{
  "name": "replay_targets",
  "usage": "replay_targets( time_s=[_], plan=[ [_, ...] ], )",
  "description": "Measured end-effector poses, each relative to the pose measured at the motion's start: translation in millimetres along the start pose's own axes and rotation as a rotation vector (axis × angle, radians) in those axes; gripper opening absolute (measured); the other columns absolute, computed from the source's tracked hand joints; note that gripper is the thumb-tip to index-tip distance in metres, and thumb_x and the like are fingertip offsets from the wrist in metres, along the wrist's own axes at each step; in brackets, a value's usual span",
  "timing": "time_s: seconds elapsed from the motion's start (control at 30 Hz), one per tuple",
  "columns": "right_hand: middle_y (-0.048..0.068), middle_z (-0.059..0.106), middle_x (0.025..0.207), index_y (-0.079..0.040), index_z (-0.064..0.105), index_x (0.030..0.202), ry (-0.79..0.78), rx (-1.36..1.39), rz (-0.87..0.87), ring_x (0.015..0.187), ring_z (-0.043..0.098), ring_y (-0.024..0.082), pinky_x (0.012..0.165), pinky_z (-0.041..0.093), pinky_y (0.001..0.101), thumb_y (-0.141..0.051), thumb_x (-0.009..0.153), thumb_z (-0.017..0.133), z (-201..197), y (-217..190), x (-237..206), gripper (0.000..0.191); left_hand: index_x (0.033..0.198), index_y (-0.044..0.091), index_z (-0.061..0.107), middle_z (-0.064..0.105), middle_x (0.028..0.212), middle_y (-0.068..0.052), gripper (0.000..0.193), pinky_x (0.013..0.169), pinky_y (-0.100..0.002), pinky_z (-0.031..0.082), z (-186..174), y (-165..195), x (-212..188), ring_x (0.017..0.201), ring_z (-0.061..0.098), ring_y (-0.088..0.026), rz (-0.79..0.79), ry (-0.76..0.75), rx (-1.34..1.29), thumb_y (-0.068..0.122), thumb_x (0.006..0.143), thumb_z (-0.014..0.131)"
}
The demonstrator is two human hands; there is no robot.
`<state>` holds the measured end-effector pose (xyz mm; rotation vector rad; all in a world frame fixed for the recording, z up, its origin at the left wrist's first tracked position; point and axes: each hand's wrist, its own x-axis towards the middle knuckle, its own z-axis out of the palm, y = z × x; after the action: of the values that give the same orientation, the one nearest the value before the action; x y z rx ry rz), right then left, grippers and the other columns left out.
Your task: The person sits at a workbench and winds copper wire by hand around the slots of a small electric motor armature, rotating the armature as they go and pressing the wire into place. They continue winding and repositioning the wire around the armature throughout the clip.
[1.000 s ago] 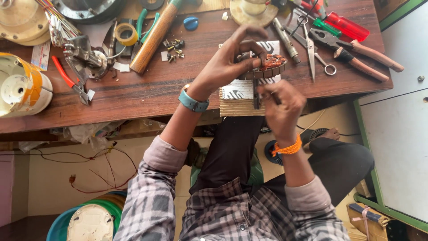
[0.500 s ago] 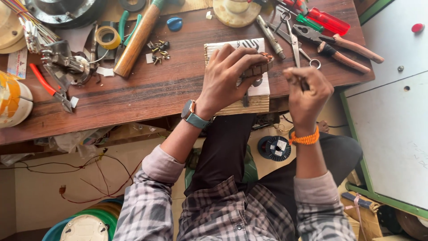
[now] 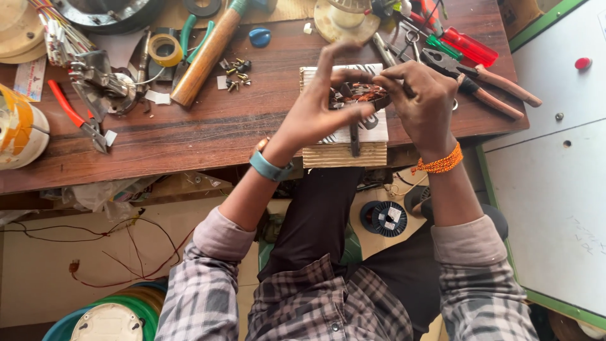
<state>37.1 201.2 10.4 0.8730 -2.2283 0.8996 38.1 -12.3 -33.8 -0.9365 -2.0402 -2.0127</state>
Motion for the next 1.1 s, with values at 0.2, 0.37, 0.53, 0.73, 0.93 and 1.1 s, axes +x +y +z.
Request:
replay_targets(
  time_s=[0.2,0.37,0.53,0.73,0.93,1.1],
  plan=[
    [0.01,0.074,0.095,0.0,0.072,0.104,-0.107,-0.02,-0.108,0.081,0.072,0.017,0.068,0.055,0.0277,-0.006,0.103,0.084,6,5,21,0.013,0.162,0.015,0.013,0.063,0.138,-0.029,0.117,0.11,-0.046,0.057,-12,-10,15,0.123,0.071,-0.029,-0.239,0.019,-0.394,0.043,0.08,0.09],
    [0.008,0.074,0.095,-0.002,0.072,0.106,-0.11,-0.004,-0.091,0.081,0.072,0.013,0.065,0.054,0.0258,-0.007,0.105,0.083,2,3,25,0.012,0.166,0.016,0.015,0.049,0.156,-0.022,0.113,0.115,-0.047,0.059,-5,-9,19,0.118,0.073,-0.024,-0.096,0.013,-0.284,0.034,0.085,0.091],
    [0.004,0.07,0.086,-0.004,0.073,0.1,0.046,0.041,0.119,0.068,0.059,0.008,0.059,0.043,0.0247,-0.012,0.099,0.085,4,-31,-15,0.015,0.16,0.017,0.015,0.039,0.157,-0.009,0.099,0.111,-0.042,0.06,-13,-7,14,0.112,0.07,-0.018,-0.005,-0.037,-0.259,0.027,0.091,0.086],
    [0.002,0.067,0.08,-0.004,0.073,0.095,0.186,0.202,0.364,0.062,0.05,0.005,0.055,0.035,0.0232,-0.01,0.097,0.082,34,-52,-61,0.011,0.156,0.014,0.03,0.073,0.116,-0.007,0.076,0.102,-0.032,0.061,-16,-7,9,0.112,0.071,-0.015,-0.157,-0.108,-0.322,0.023,0.099,0.079],
    [0.002,0.072,0.088,0.0,0.071,0.098,0.219,0.261,0.437,0.072,0.063,0.004,0.062,0.047,0.0219,-0.002,0.097,0.074,45,-49,-90,0.003,0.129,0.012,0.061,0.066,0.122,-0.003,0.053,0.098,-0.037,0.053,-1,14,4,0.114,0.06,-0.019,0.181,-0.057,0.288,0.03,0.086,0.086],
    [0.003,0.071,0.083,-0.001,0.072,0.095,0.281,0.181,0.469,0.069,0.058,0.005,0.061,0.043,0.0226,-0.001,0.098,0.079,24,-25,-102,0.007,0.121,0.017,0.066,0.062,0.113,0.0,0.046,0.091,-0.04,0.051,31,16,-6,0.106,0.054,-0.024,0.208,0.109,0.777,0.028,0.082,0.088]
  ],
)
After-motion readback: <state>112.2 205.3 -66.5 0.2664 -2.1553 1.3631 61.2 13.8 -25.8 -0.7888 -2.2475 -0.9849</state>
